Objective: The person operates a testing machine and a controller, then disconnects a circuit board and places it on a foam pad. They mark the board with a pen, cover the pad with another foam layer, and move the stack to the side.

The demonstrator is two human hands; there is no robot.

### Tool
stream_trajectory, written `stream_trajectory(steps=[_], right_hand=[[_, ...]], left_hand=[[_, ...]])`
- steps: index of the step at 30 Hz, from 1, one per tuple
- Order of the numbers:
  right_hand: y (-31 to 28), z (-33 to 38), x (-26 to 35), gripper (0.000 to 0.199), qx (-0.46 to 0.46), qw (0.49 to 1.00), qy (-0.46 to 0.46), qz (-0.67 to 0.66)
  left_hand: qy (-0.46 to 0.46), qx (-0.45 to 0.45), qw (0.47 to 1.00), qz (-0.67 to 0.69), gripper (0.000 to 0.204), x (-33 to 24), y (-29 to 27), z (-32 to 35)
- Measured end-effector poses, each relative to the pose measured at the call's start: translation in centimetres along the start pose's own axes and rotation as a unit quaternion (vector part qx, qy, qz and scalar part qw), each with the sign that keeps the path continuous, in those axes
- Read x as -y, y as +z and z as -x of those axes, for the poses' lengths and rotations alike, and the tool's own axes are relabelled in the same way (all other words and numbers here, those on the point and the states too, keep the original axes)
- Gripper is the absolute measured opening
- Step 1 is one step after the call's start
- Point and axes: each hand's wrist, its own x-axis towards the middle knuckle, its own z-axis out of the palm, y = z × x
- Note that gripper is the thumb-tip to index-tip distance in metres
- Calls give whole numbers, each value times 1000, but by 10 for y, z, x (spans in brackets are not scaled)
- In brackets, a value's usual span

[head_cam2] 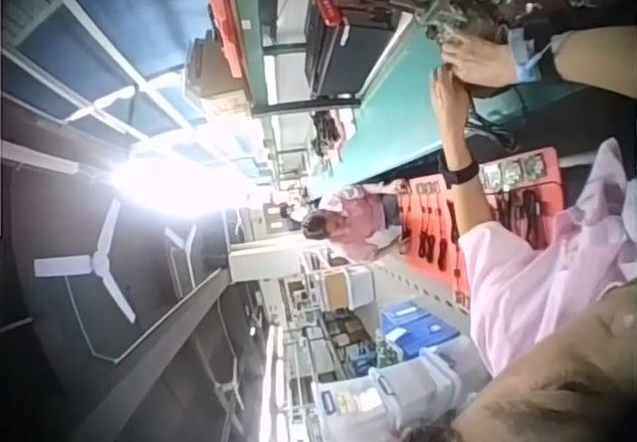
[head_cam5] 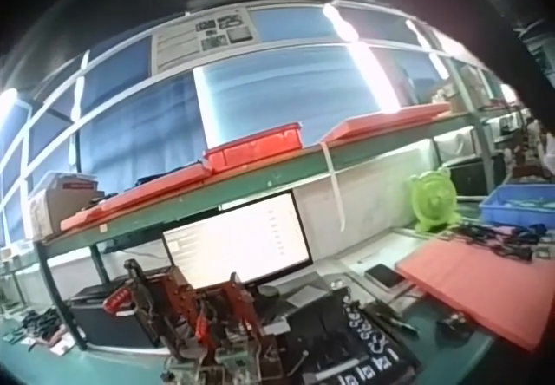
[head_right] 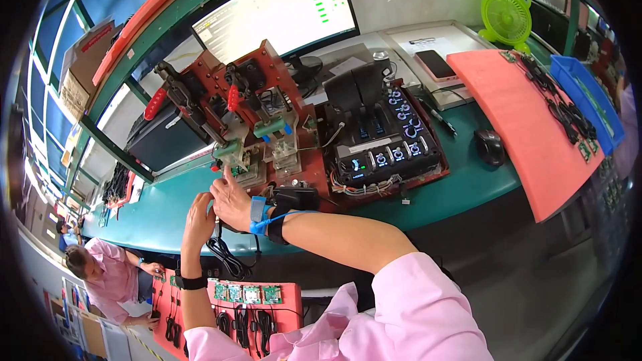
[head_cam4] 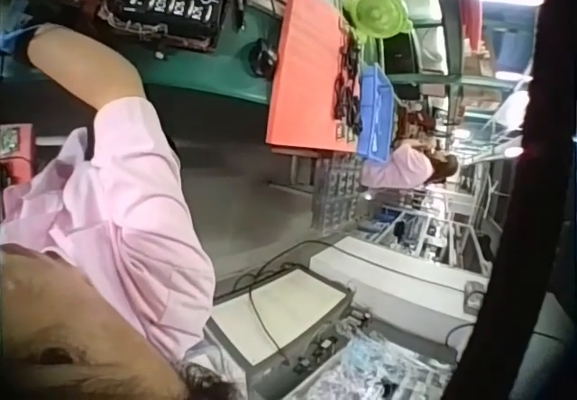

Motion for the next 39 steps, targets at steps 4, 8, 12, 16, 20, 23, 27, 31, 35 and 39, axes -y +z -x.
stream_trajectory(steps=[4,8,12,16,20,23,27,31,35,39], right_hand=[[-9,12,2,22,13,999,-7,30],[-10,13,10,23,6,1000,14,13],[-10,23,17,23,32,999,26,-17],[-14,22,22,24,1,998,37,-42],[-20,37,16,21,-33,997,64,-22],[-38,64,15,19,-160,960,143,-181],[-43,95,32,24,58,933,230,-272],[-29,95,48,38,-7,930,159,-330],[-26,88,32,51,20,941,132,-310],[-34,82,15,61,24,941,214,-262]], left_hand=[[41,1,998,-41,22,-9,6,12],[38,-10,996,-84,27,-19,8,20],[39,-19,994,-98,27,-22,11,24],[34,1,991,-133,29,-25,5,28],[16,29,991,-129,32,-34,3,17],[11,14,995,-102,34,-40,9,8],[8,-27,998,-63,35,-55,0,11],[41,6,992,-123,34,-59,6,2],[56,25,984,-165,36,-52,-2,8],[85,30,981,-173,34,-52,0,14]])
